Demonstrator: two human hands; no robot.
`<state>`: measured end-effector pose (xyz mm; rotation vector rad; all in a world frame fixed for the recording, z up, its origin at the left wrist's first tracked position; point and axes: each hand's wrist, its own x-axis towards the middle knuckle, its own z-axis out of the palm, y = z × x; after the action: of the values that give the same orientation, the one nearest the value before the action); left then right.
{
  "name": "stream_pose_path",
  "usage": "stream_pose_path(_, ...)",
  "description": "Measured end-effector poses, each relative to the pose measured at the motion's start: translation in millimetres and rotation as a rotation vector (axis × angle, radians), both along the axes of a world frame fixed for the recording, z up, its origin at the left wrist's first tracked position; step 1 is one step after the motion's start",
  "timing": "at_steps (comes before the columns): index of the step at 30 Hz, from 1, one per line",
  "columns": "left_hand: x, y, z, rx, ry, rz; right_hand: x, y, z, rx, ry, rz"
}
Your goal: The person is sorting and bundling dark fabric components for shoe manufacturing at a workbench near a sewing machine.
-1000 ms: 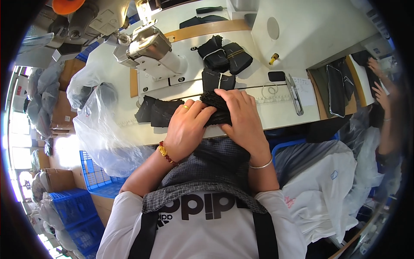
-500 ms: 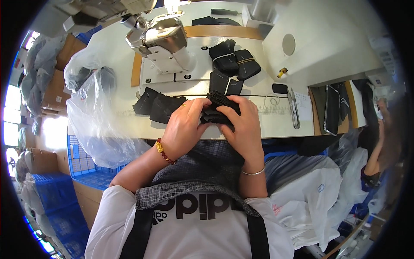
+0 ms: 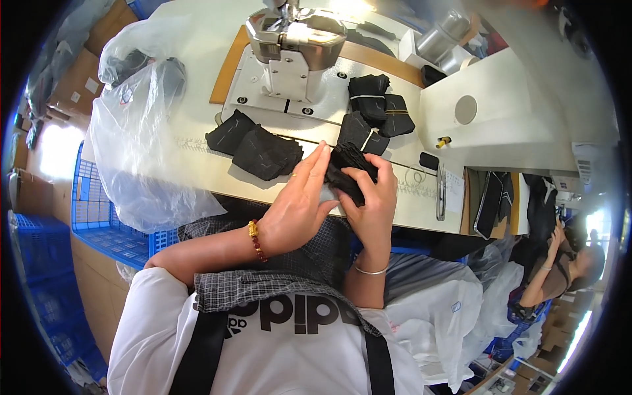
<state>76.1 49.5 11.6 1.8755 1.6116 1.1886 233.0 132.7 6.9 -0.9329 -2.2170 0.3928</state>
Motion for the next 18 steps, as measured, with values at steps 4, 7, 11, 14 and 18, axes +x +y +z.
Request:
stream_pose_path(4,3.6,9.1,-0.6,0.038,0.003,0.024,-1.1,-0.3,-1.0,0.006,-0.028,-0.023)
stream_pose_path(7,4.7,17.6,-2.9,0.047,-0.027,0.084,-0.8,-2.1,1.4,-0.001,-0.030,-0.017)
stream_pose_path(11,4.2,24.4,-5.9,0.031,-0.206,0.059,-3.0,-2.1,3.5,-0.008,-0.023,-0.029)
stream_pose_path(14,3.8,25.9,-2.7,0.094,-0.244,0.105,-2.7,-3.2,2.8,0.000,-0.009,-0.035)
stream_pose_path(18,-5.7,20.0,8.3,0.139,0.068,0.157,-0.3,-2.6,4.5,-0.013,-0.025,-0.033)
